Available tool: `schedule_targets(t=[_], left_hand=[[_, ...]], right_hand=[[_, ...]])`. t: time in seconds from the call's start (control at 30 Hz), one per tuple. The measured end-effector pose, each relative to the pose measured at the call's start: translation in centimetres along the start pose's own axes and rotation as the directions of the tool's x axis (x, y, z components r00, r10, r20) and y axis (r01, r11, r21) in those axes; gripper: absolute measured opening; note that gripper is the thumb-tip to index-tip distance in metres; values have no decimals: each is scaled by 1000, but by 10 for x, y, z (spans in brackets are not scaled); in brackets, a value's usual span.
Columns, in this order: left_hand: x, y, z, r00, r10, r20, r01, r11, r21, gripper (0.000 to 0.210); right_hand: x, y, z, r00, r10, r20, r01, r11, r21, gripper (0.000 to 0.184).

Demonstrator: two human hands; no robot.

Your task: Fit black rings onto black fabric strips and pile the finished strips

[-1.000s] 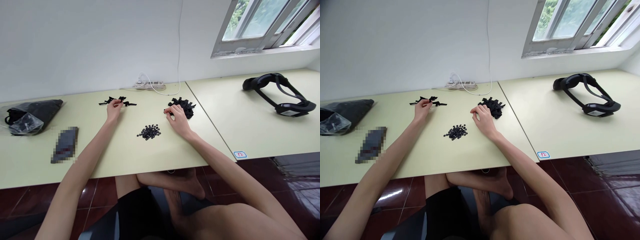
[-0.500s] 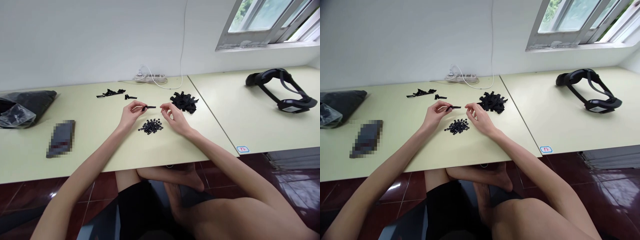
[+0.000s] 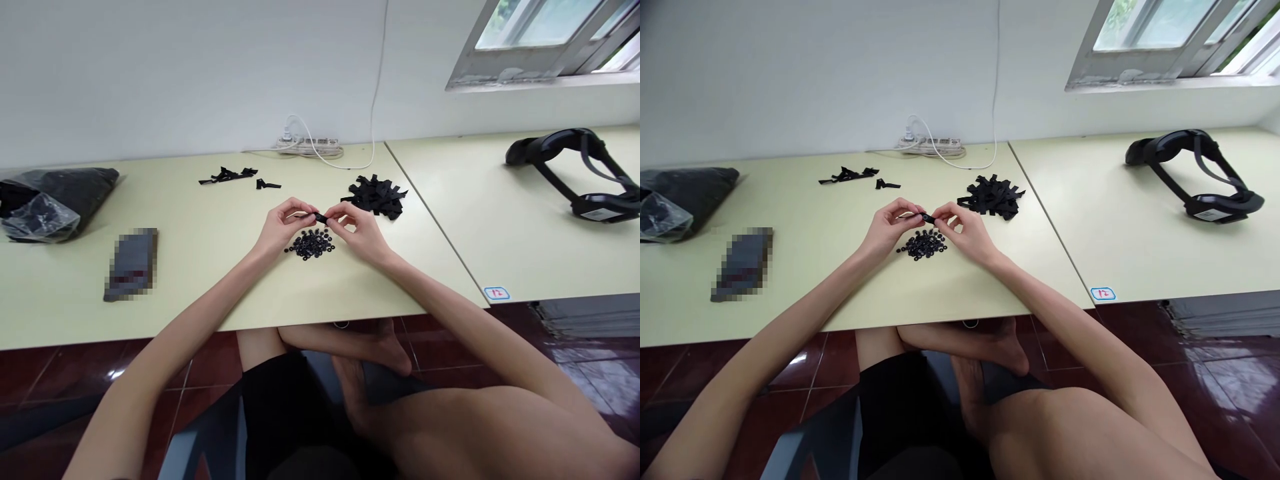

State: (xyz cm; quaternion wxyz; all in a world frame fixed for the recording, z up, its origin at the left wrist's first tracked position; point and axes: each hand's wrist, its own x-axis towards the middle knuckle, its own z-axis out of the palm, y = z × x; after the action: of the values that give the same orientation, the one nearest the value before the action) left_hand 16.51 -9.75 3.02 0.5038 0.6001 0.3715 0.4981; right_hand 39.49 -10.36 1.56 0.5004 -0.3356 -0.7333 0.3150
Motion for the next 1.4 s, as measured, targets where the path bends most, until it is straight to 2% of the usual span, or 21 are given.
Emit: schedule_targets(t=[0.2, 0.33, 0.63, 0.77, 0.83, 0.93, 1.03, 1.2, 1.4], left_hand=[[-1, 0, 0, 996, -72, 56, 76, 994, -78, 41], [-3, 2, 0, 990, -73, 124, 74, 997, -10, 39], [-5, 1, -1, 978, -105, 180, 79, 986, 148, 34], [-6, 5, 1, 976, -89, 197, 52, 981, 187, 33], [-7, 7, 1, 978, -93, 186, 59, 982, 180, 35], [-6, 8, 2, 982, -95, 162, 67, 983, 172, 37], [-5, 7, 2, 986, -77, 145, 51, 983, 176, 39], [-5, 8, 1, 988, -78, 132, 52, 980, 191, 40], [-7, 12, 1, 983, -77, 169, 47, 983, 177, 40]], right_hand=[[1, 0, -1, 996, -61, -62, 56, 996, -71, 10], [1, -1, -1, 993, -92, -71, 84, 990, -113, 15], [0, 1, 0, 986, -146, -80, 131, 976, -172, 15], [-1, 0, 0, 990, -122, -63, 106, 972, -210, 15], [-2, 0, 0, 988, -135, -75, 112, 961, -252, 14], [-3, 0, 1, 968, -226, -109, 168, 907, -387, 13], [-4, -2, 3, 956, -290, -42, 238, 852, -466, 15], [-6, -4, 7, 961, -257, 104, 275, 841, -466, 11], [-6, -3, 7, 973, -212, 92, 231, 892, -390, 22]])
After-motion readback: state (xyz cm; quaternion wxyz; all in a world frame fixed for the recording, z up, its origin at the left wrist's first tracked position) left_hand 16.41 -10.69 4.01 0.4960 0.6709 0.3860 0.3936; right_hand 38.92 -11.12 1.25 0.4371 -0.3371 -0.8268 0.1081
